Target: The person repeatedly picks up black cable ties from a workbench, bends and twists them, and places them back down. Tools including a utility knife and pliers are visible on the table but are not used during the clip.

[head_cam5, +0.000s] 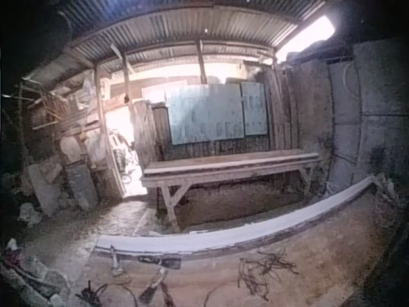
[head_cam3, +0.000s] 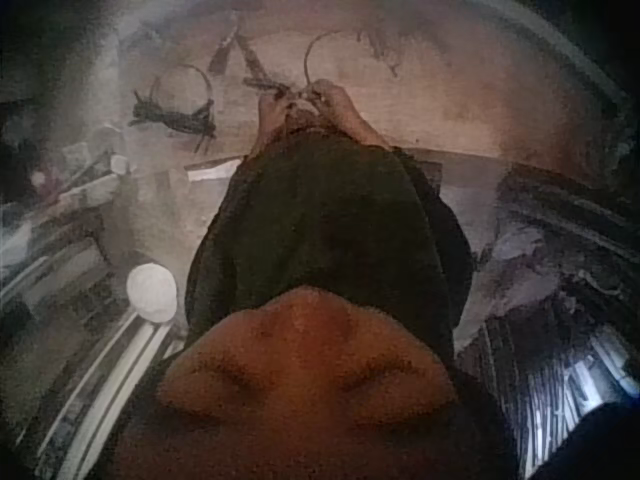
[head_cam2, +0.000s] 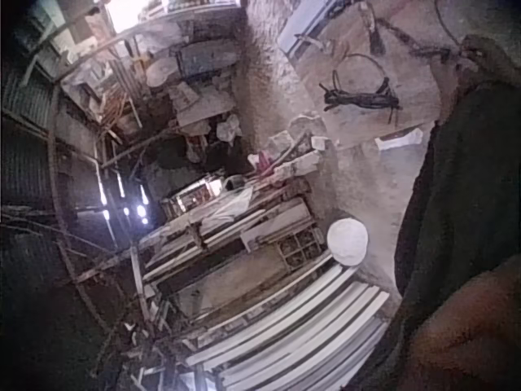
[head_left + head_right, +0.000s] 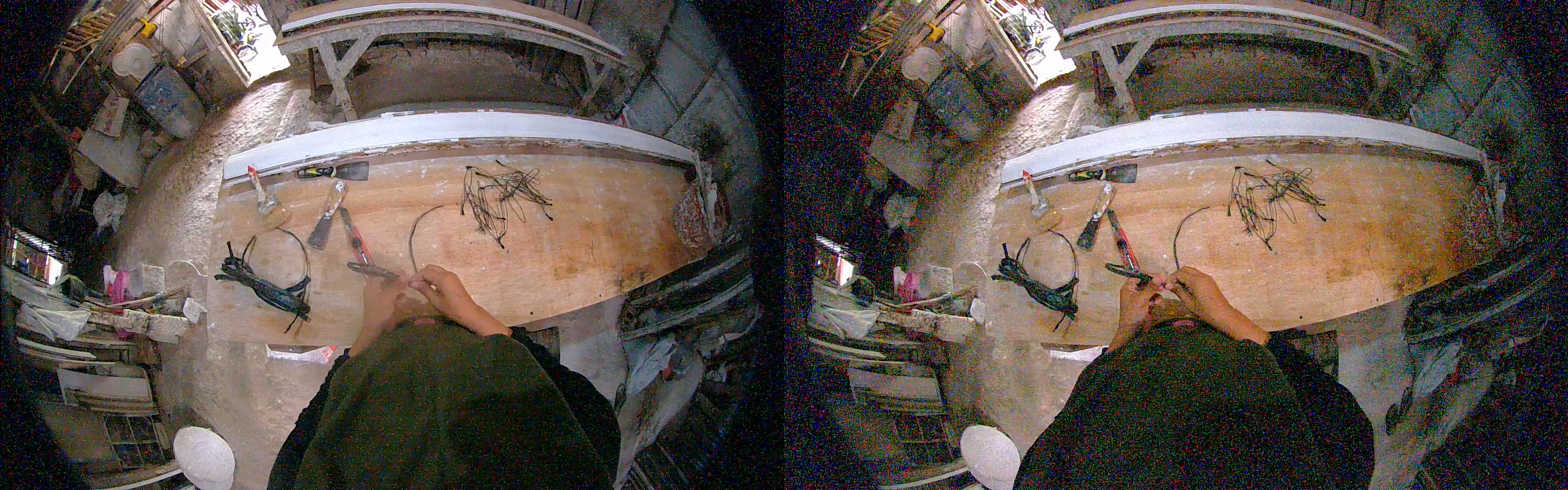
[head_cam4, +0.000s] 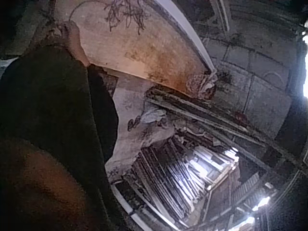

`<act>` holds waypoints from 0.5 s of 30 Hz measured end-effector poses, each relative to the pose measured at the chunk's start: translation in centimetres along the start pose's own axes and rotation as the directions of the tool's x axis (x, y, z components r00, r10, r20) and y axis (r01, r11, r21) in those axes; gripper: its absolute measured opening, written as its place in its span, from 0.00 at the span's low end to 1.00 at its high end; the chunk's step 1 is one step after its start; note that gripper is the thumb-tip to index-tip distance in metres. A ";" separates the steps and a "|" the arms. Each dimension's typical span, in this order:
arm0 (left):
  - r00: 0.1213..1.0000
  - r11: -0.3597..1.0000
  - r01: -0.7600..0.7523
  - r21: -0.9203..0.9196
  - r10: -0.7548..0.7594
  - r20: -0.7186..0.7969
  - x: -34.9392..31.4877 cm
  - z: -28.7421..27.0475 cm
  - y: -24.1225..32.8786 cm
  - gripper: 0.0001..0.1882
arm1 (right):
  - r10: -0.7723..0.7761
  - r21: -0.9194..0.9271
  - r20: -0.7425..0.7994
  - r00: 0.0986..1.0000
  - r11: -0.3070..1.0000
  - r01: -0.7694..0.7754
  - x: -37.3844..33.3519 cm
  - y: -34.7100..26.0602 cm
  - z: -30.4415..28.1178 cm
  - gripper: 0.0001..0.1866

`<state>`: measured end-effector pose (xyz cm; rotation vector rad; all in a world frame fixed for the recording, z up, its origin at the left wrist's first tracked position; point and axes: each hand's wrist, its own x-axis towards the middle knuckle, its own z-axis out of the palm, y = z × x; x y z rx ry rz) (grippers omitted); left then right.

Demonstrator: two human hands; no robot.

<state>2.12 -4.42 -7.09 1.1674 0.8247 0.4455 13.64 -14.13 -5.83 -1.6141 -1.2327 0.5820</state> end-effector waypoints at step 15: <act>0.993 0.996 -0.036 0.077 0.028 0.112 1.0 0.0 -0.3 0.07 | 0.309 0.755 0.086 0.947 0.600 -0.264 -0.2 0.7 0.7 0.05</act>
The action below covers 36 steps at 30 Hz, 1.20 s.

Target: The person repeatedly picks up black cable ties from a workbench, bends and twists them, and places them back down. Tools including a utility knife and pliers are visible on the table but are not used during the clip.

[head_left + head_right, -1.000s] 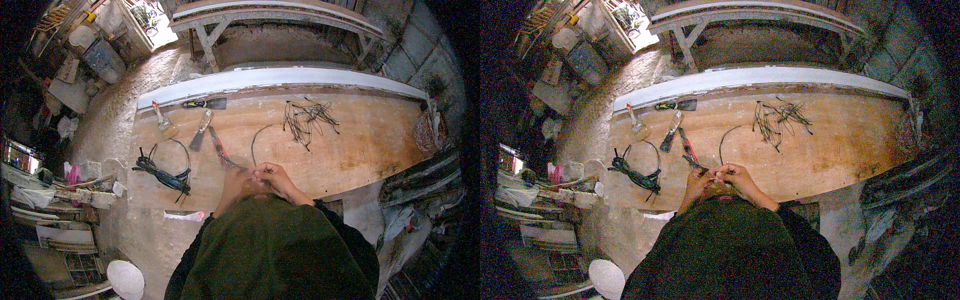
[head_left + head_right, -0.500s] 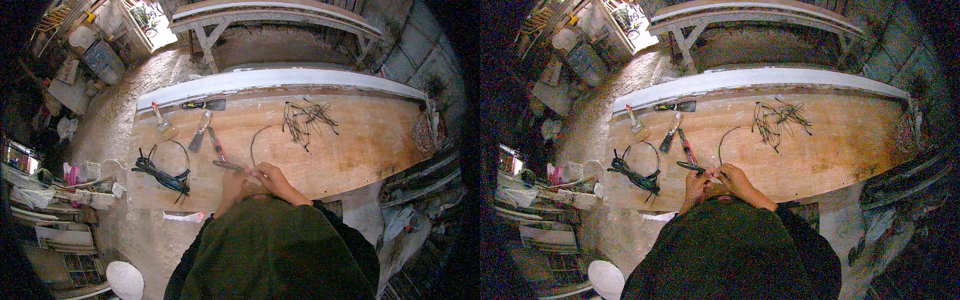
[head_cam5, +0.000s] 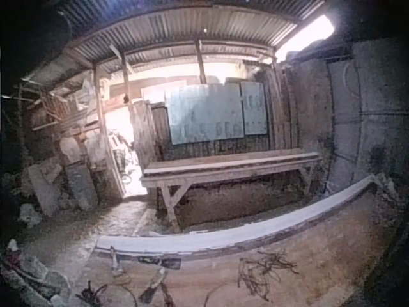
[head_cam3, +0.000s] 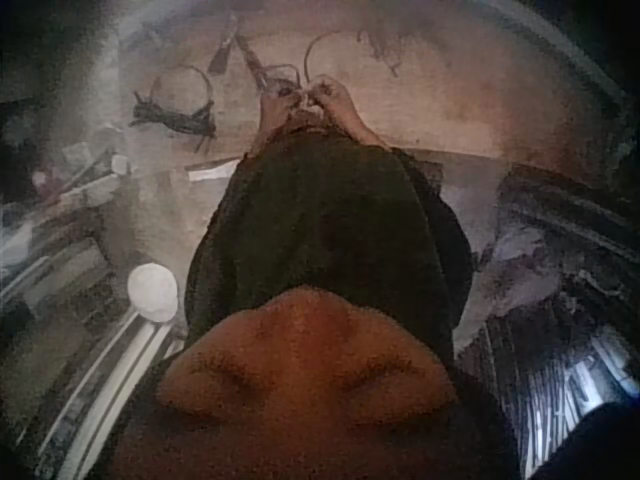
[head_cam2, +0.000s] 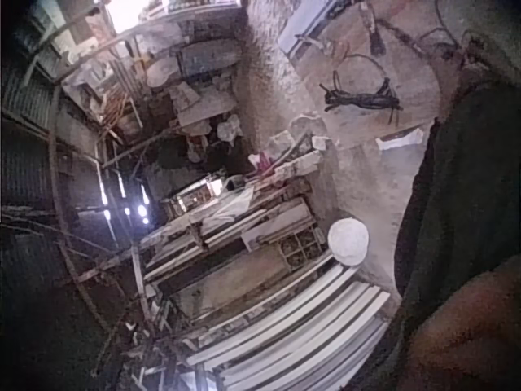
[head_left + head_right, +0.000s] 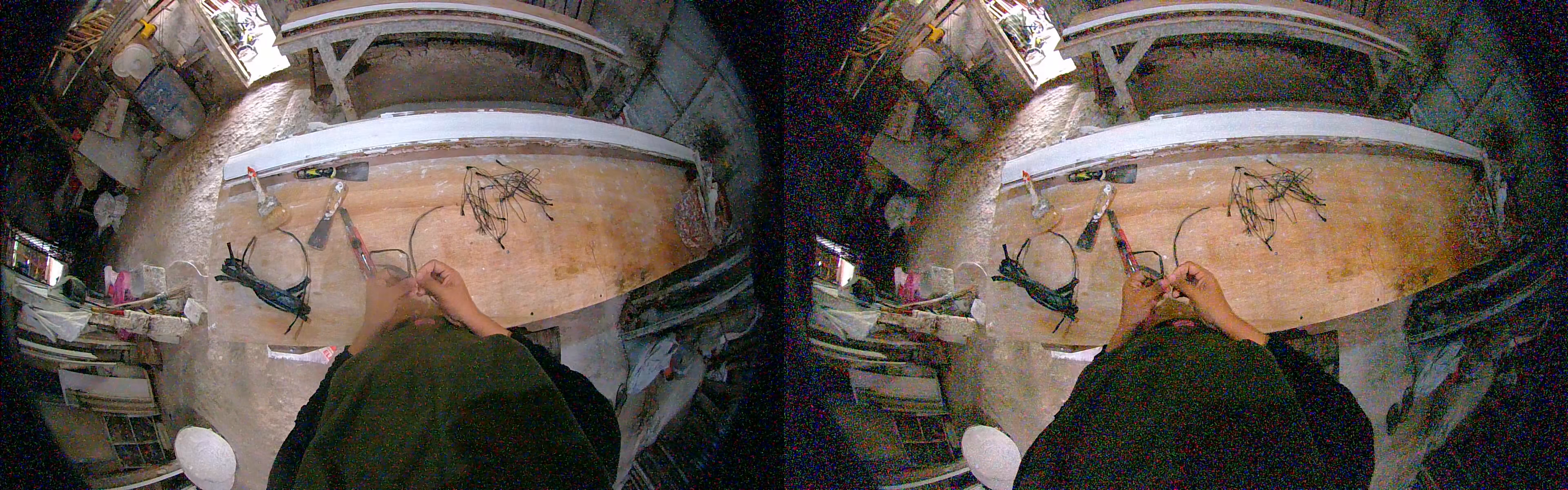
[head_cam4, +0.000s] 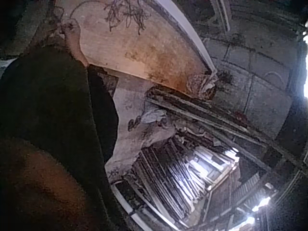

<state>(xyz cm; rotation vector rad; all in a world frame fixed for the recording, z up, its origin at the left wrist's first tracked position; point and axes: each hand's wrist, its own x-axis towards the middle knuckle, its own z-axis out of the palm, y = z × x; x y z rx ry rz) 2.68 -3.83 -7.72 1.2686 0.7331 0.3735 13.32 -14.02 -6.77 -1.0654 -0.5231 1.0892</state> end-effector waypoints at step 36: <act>0.972 0.877 0.170 -0.450 -0.076 0.221 -0.4 -0.4 1.3 0.12 | -0.472 -0.666 0.234 0.850 0.559 0.494 -0.7 -1.0 0.5 0.10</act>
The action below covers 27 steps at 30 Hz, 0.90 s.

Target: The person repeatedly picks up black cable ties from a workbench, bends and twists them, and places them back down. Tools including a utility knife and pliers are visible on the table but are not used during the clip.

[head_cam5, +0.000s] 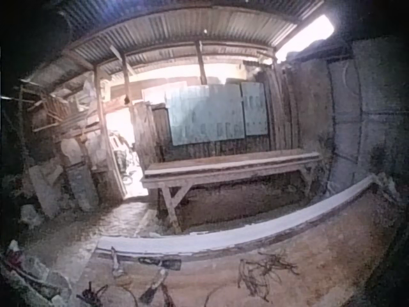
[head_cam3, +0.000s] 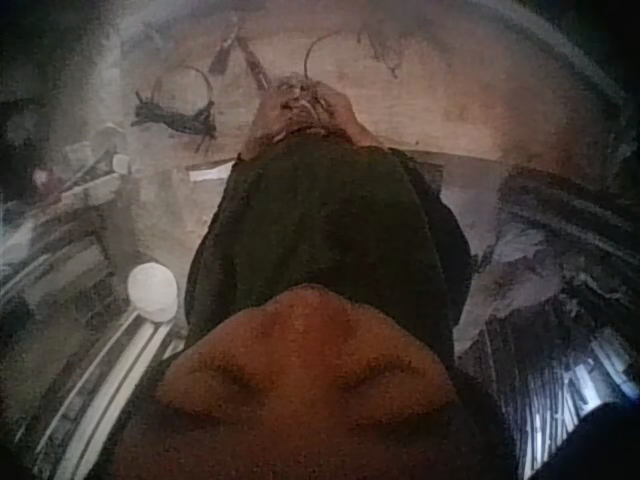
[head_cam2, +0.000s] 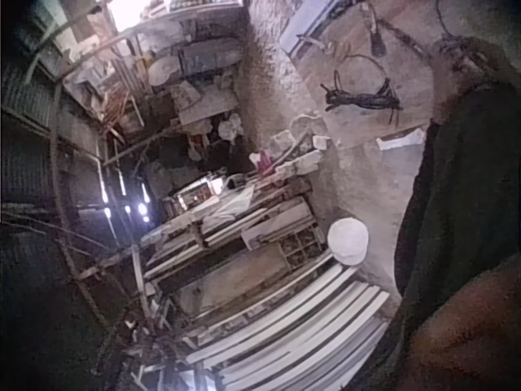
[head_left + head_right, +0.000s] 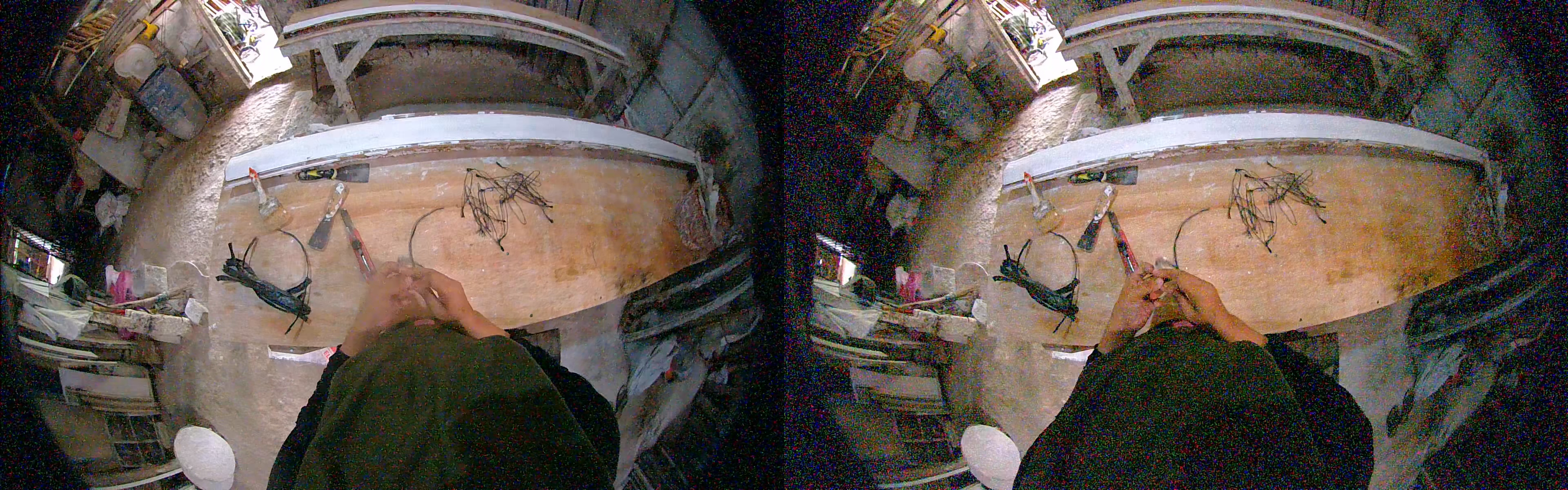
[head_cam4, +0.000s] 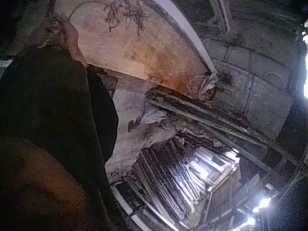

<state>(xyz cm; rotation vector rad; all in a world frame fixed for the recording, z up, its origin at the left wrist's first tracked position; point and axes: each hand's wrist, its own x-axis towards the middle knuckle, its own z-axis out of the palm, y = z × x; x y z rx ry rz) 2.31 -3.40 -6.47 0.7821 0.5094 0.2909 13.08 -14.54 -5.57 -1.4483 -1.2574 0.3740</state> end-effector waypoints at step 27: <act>0.903 0.620 -0.241 0.747 0.425 -0.061 -6.7 1.9 1.0 0.08 | 0.537 0.714 0.618 0.574 -0.078 -0.696 -1.5 -1.3 1.5 0.08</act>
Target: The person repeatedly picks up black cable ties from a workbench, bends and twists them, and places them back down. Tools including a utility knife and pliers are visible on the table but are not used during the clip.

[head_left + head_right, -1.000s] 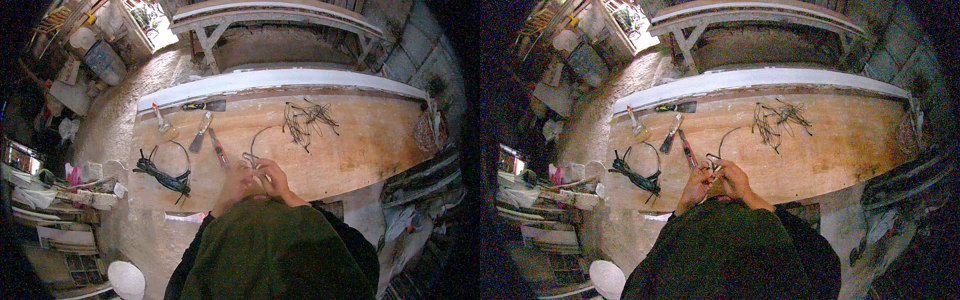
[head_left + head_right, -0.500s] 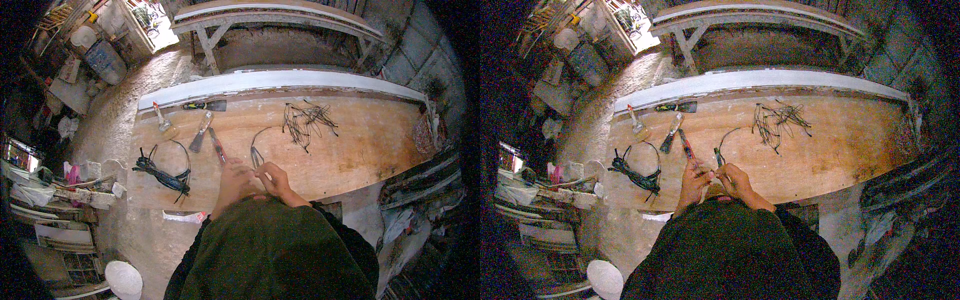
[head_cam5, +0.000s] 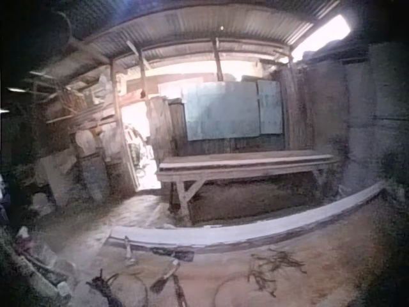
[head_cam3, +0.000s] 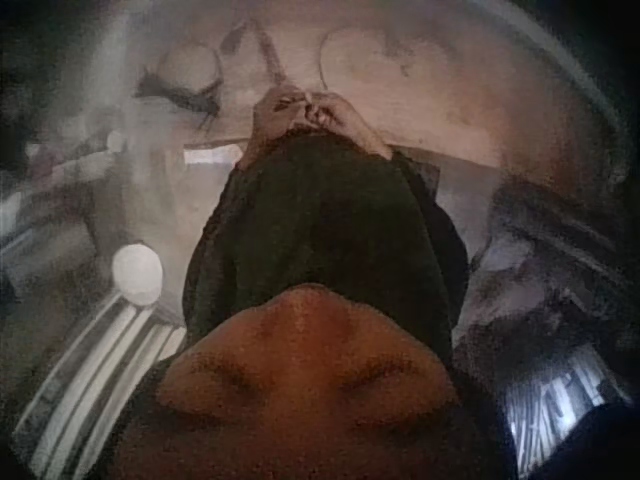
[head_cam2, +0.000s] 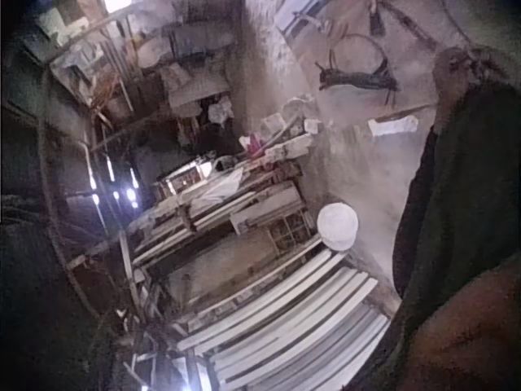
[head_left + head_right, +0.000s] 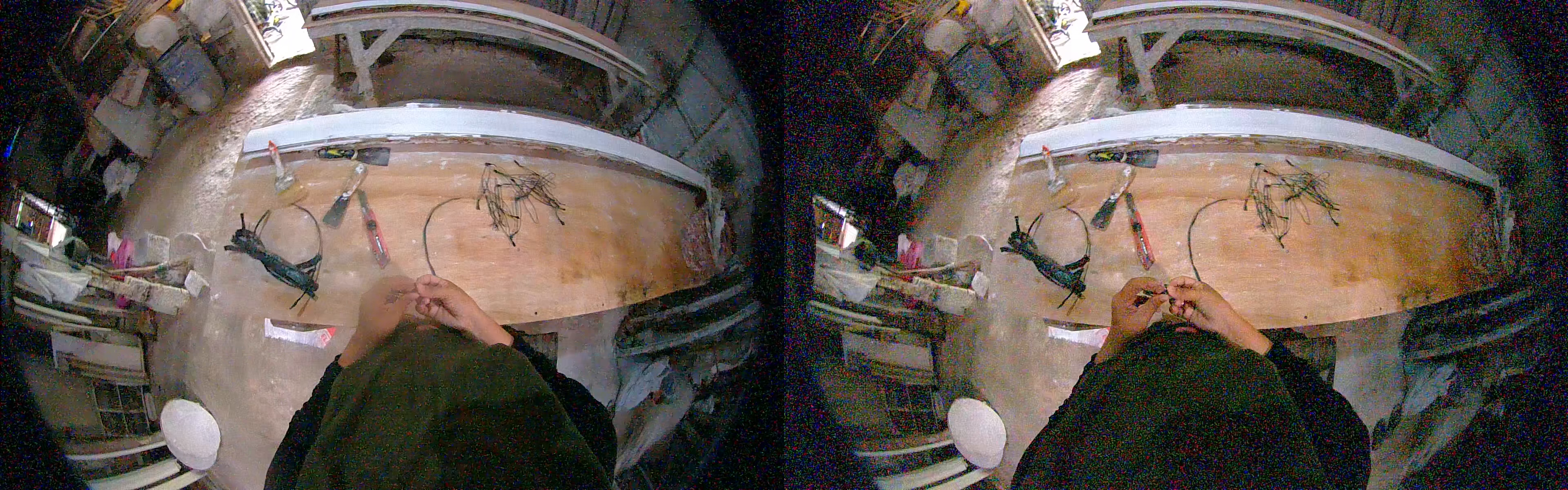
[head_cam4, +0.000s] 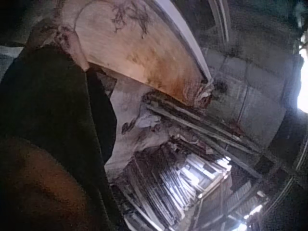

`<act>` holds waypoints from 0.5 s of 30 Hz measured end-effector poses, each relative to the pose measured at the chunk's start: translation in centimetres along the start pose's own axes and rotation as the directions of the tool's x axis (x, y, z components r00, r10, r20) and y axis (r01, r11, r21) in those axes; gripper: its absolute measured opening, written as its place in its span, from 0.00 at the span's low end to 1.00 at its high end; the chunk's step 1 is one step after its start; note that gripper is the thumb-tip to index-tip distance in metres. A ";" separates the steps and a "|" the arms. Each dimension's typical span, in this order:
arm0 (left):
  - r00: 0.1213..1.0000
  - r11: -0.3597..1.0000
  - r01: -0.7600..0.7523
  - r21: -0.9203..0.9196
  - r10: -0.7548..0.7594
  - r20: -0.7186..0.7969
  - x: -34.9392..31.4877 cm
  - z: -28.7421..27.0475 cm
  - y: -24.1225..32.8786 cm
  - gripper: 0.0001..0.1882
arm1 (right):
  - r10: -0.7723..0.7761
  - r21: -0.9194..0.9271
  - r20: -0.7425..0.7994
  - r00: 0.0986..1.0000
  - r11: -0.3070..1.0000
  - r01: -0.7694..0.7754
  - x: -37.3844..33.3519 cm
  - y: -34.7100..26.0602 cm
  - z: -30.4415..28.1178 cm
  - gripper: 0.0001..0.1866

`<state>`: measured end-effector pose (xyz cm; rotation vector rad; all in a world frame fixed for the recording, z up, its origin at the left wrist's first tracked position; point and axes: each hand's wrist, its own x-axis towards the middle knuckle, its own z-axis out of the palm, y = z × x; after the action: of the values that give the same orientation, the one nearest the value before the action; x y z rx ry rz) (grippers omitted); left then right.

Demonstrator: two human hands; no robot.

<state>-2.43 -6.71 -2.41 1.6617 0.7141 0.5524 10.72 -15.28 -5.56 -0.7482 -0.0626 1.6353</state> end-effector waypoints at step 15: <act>0.924 0.948 -0.078 0.308 0.184 -0.335 -8.2 -5.9 -6.1 0.38 | -0.355 -0.774 0.233 0.905 0.496 0.394 2.2 7.9 4.9 0.06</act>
<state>-13.25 -7.72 -7.00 1.9144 0.9915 0.9010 1.42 -13.28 -6.08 -1.2869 -1.0200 1.1281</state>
